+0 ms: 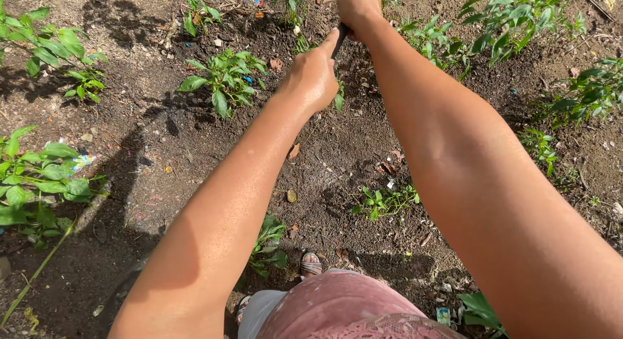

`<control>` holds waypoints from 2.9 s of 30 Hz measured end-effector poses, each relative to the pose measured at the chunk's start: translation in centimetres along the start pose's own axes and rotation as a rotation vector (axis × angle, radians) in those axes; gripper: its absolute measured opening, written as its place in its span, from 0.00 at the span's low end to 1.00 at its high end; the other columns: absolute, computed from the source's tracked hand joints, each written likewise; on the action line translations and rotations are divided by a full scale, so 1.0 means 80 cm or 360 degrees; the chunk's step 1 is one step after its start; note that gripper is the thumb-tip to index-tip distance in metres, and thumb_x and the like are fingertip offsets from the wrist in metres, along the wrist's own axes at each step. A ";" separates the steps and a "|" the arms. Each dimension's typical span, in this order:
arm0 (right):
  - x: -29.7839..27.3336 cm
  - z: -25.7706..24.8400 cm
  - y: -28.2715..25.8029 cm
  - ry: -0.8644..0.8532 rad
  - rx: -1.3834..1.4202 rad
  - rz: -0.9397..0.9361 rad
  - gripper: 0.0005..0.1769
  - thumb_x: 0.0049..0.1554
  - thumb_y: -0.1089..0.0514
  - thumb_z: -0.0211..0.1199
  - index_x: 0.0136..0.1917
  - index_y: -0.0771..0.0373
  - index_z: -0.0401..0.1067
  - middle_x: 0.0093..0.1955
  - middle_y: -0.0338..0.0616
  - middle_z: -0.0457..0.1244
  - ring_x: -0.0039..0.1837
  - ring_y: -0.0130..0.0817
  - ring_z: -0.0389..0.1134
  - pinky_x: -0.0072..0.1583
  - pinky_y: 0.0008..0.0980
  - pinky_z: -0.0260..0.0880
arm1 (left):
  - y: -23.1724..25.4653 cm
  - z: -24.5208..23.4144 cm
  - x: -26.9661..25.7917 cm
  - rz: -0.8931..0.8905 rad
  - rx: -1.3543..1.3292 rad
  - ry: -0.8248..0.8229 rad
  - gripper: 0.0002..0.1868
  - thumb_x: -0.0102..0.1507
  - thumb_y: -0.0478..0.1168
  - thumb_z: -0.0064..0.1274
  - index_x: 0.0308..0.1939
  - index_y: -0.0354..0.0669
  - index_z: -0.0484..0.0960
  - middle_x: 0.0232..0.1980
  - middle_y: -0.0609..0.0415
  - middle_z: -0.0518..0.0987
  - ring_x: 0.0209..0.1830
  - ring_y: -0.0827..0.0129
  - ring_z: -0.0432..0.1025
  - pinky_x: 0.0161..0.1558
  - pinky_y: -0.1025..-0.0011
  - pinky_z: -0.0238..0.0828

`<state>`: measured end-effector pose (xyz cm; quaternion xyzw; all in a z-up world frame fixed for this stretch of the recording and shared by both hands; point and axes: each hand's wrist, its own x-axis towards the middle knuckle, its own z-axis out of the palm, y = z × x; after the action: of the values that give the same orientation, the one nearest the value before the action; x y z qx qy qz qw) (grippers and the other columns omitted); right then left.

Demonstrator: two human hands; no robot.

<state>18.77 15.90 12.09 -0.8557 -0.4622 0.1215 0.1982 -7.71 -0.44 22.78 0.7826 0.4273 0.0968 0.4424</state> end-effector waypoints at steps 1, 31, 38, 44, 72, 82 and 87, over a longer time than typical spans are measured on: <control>-0.011 -0.005 -0.004 0.0002 0.0000 0.0002 0.12 0.65 0.61 0.52 0.43 0.72 0.68 0.29 0.51 0.63 0.26 0.35 0.64 0.27 0.34 0.60 | -0.010 0.007 0.013 0.0002 0.0001 -0.0001 0.29 0.75 0.37 0.24 0.82 0.61 0.49 0.60 0.36 0.80 0.29 0.71 0.69 0.38 0.66 0.74; -0.083 -0.050 -0.052 0.0284 0.0728 0.0048 0.18 0.57 0.66 0.53 0.61 0.69 0.61 0.42 0.52 0.67 0.30 0.33 0.70 0.25 0.30 0.66 | -0.020 0.005 0.011 0.0218 0.0149 0.0198 0.31 0.72 0.37 0.29 0.80 0.60 0.47 0.62 0.42 0.70 0.26 0.77 0.72 0.30 0.75 0.78; -0.076 -0.053 -0.053 0.0282 0.0764 0.0070 0.09 0.59 0.65 0.54 0.51 0.74 0.65 0.39 0.53 0.68 0.29 0.32 0.69 0.26 0.30 0.66 | -0.032 0.004 0.028 0.0273 0.0192 0.0191 0.32 0.72 0.36 0.31 0.80 0.62 0.48 0.67 0.40 0.72 0.55 0.60 0.75 0.57 0.58 0.72; -0.084 -0.060 -0.069 0.0307 0.0812 0.0050 0.13 0.58 0.66 0.52 0.56 0.73 0.63 0.41 0.54 0.68 0.29 0.32 0.70 0.25 0.30 0.66 | -0.035 -0.001 0.027 0.0309 0.0201 0.0264 0.31 0.73 0.38 0.33 0.80 0.59 0.49 0.67 0.36 0.71 0.59 0.54 0.74 0.62 0.56 0.69; -0.059 0.006 -0.108 0.0013 0.0842 -0.0074 0.30 0.58 0.70 0.51 0.67 0.65 0.40 0.48 0.57 0.63 0.35 0.31 0.65 0.26 0.27 0.62 | -0.055 -0.023 -0.009 0.0034 0.0256 0.0349 0.30 0.73 0.39 0.32 0.80 0.59 0.49 0.40 0.45 0.79 0.27 0.68 0.75 0.30 0.64 0.76; -0.069 0.011 -0.149 -0.0051 0.0710 -0.0160 0.29 0.58 0.69 0.54 0.66 0.66 0.41 0.51 0.59 0.61 0.41 0.37 0.69 0.32 0.32 0.73 | -0.083 -0.041 -0.001 0.0010 0.0303 0.0487 0.30 0.73 0.40 0.35 0.81 0.61 0.51 0.39 0.45 0.81 0.27 0.68 0.73 0.30 0.64 0.70; -0.075 0.035 -0.161 -0.0084 0.0855 -0.0167 0.28 0.61 0.66 0.56 0.66 0.65 0.42 0.51 0.57 0.61 0.39 0.34 0.68 0.29 0.30 0.70 | -0.087 -0.055 -0.022 -0.0119 0.0208 0.0403 0.31 0.73 0.37 0.32 0.81 0.61 0.48 0.35 0.49 0.79 0.22 0.70 0.70 0.27 0.66 0.72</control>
<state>4.88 17.87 15.56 -0.7438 -0.4622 0.2517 0.4120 -15.21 2.60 20.38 0.7748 0.5140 0.1501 0.3363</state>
